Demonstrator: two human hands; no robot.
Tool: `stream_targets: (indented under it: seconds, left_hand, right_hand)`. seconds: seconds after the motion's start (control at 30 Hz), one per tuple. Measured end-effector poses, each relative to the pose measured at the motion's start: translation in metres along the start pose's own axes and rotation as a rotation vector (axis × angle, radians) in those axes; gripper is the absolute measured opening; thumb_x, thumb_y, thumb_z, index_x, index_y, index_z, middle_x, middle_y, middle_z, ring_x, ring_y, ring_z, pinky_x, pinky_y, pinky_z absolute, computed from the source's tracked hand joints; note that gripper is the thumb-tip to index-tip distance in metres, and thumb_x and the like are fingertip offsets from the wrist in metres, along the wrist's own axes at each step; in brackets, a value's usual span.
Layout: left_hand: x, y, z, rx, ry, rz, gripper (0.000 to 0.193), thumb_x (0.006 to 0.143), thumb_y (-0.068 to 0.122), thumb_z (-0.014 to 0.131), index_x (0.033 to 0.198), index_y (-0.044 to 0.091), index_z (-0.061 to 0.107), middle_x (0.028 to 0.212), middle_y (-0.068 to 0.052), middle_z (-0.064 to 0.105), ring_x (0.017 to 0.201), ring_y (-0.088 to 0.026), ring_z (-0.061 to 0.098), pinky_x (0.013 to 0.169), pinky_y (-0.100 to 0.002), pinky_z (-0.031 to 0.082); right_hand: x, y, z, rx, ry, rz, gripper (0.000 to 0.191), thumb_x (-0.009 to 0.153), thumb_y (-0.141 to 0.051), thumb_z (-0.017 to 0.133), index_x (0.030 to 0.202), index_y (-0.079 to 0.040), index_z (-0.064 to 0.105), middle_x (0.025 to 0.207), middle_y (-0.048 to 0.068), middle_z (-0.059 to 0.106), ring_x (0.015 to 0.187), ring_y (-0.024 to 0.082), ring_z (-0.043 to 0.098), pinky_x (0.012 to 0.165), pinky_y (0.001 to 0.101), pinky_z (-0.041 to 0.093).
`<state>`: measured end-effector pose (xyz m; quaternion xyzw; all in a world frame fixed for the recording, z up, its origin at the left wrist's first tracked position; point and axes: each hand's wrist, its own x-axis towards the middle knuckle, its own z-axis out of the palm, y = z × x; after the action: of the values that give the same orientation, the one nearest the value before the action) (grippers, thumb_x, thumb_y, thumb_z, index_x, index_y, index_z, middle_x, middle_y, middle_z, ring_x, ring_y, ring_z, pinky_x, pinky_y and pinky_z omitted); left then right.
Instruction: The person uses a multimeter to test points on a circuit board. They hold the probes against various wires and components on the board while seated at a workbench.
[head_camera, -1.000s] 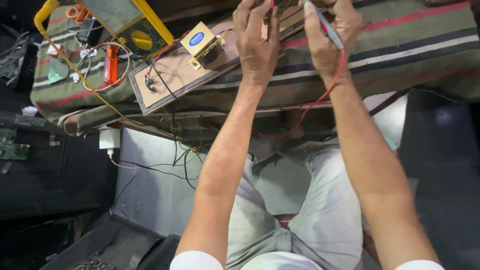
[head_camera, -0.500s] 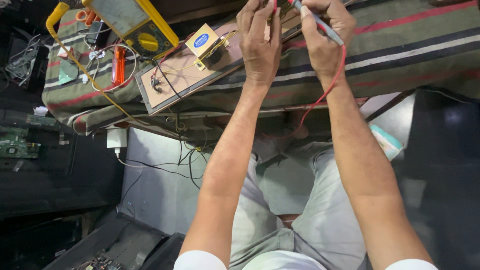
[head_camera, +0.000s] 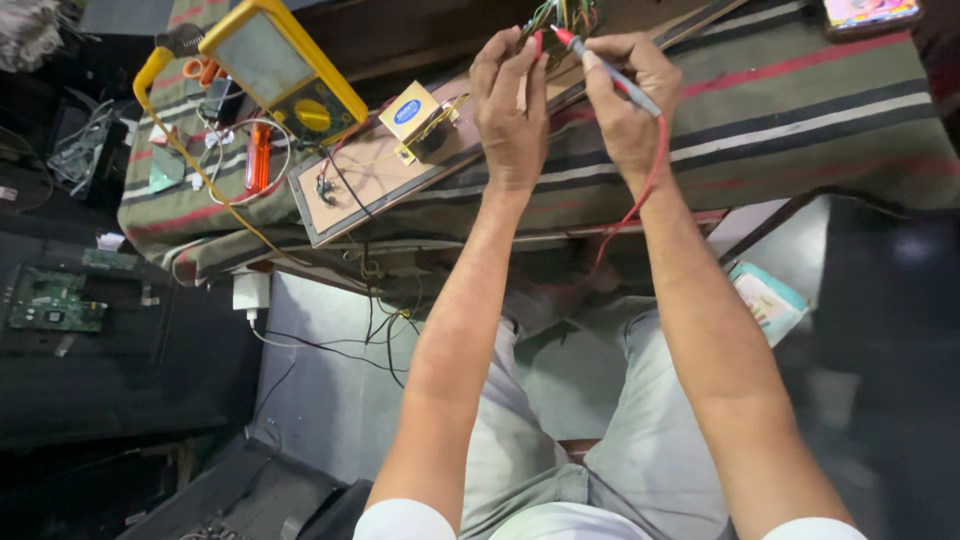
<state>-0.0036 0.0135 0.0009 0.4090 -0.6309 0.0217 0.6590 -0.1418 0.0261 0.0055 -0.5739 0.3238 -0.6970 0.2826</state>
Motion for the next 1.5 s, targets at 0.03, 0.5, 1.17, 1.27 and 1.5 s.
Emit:
stream_targets:
  seconds: [0.03, 0.5, 1.17, 1.27, 1.5]
  left_hand:
    - [0.001, 0.001, 0.001, -0.004, 0.001, -0.006, 0.023, 0.095, 0.0, 0.076, 0.117, 0.006, 0.071, 0.128, -0.008, 0.064, 0.122, -0.025, 0.063, 0.101, -0.032, 0.054]
    - [0.004, 0.007, 0.011, 0.013, -0.007, -0.002, 0.024, 0.094, -0.002, 0.077, 0.117, 0.005, 0.072, 0.127, -0.009, 0.064, 0.119, -0.025, 0.064, 0.103, -0.034, 0.056]
    - [0.004, 0.008, 0.011, 0.004, -0.017, -0.012, 0.023, 0.096, -0.001, 0.075, 0.118, 0.005, 0.071, 0.127, -0.009, 0.064, 0.121, -0.024, 0.063, 0.103, -0.034, 0.055]
    - [0.004, 0.008, 0.011, 0.013, -0.02, -0.016, 0.023, 0.096, -0.001, 0.075, 0.118, 0.005, 0.072, 0.127, -0.009, 0.064, 0.12, -0.024, 0.063, 0.103, -0.033, 0.055]
    - [0.004, 0.008, 0.01, 0.0, -0.021, -0.016, 0.024, 0.096, 0.0, 0.075, 0.119, 0.006, 0.071, 0.128, -0.009, 0.063, 0.121, -0.024, 0.063, 0.103, -0.033, 0.056]
  right_hand:
    - [0.001, -0.001, -0.001, -0.005, -0.001, 0.001, 0.008, 0.105, 0.0, 0.07, 0.112, 0.003, 0.071, 0.098, 0.001, 0.07, 0.086, 0.004, 0.06, 0.075, 0.022, 0.049]
    - [0.008, -0.011, -0.007, 0.019, -0.007, 0.046, 0.011, 0.103, -0.002, 0.072, 0.112, 0.003, 0.073, 0.096, 0.002, 0.073, 0.082, 0.003, 0.061, 0.071, 0.0206, 0.05]
    - [0.01, -0.015, -0.008, -0.02, -0.034, 0.006, 0.013, 0.103, -0.001, 0.073, 0.116, 0.003, 0.073, 0.099, 0.003, 0.074, 0.086, 0.003, 0.063, 0.075, 0.0208, 0.052]
    - [0.01, -0.016, -0.007, -0.008, -0.032, 0.02, 0.014, 0.103, -0.002, 0.073, 0.116, 0.002, 0.073, 0.099, 0.002, 0.074, 0.086, 0.002, 0.063, 0.075, 0.0203, 0.051]
    - [0.01, -0.02, -0.007, -0.03, -0.034, 0.014, 0.013, 0.103, -0.002, 0.074, 0.116, 0.001, 0.073, 0.097, 0.0, 0.073, 0.083, 0.002, 0.06, 0.072, 0.0198, 0.049]
